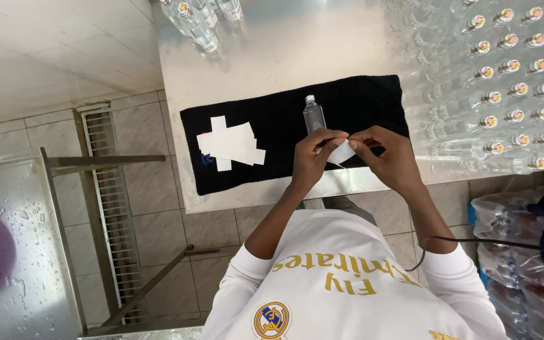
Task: The person repeatedly picks up clear plastic water bottles, places them on a black mat, and applies rectangular paper labels to their sides. After labeling, the person places the bottles onto a nearby table with many other bottles.
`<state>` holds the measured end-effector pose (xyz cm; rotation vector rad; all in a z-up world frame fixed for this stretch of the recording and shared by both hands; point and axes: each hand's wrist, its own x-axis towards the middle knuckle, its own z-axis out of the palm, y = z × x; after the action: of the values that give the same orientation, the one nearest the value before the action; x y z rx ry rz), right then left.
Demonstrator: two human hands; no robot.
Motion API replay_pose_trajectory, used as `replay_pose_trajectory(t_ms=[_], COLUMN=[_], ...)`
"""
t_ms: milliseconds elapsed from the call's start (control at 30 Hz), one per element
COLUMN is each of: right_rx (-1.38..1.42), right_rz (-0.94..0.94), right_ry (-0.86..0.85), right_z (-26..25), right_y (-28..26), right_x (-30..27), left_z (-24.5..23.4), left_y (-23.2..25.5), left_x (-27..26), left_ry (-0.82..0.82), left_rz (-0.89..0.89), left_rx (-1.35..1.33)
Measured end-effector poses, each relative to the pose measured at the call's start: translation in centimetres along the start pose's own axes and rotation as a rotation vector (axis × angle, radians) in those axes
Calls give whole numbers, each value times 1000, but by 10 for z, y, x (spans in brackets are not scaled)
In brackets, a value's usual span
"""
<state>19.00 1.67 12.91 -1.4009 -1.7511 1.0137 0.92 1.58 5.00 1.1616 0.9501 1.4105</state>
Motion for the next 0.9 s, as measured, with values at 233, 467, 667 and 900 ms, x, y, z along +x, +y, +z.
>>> replay_pose_trajectory(t_ms=[233,467,667,900], right_rx=[159,448,207,143], right_rz=[124,221,24,-102], right_ry=[39,252,256,225], right_z=[16,39,47,46], right_y=[36,26,28,13], right_x=[-8,-17,-20,-25], left_z=[4,25,31,31], left_y=[7,1,0,10], left_x=[-9,-47,-42,-34], left_ry=[254,27,18,193], left_rz=[159,82,2,-98], left_rx=[238,69,-9,-17])
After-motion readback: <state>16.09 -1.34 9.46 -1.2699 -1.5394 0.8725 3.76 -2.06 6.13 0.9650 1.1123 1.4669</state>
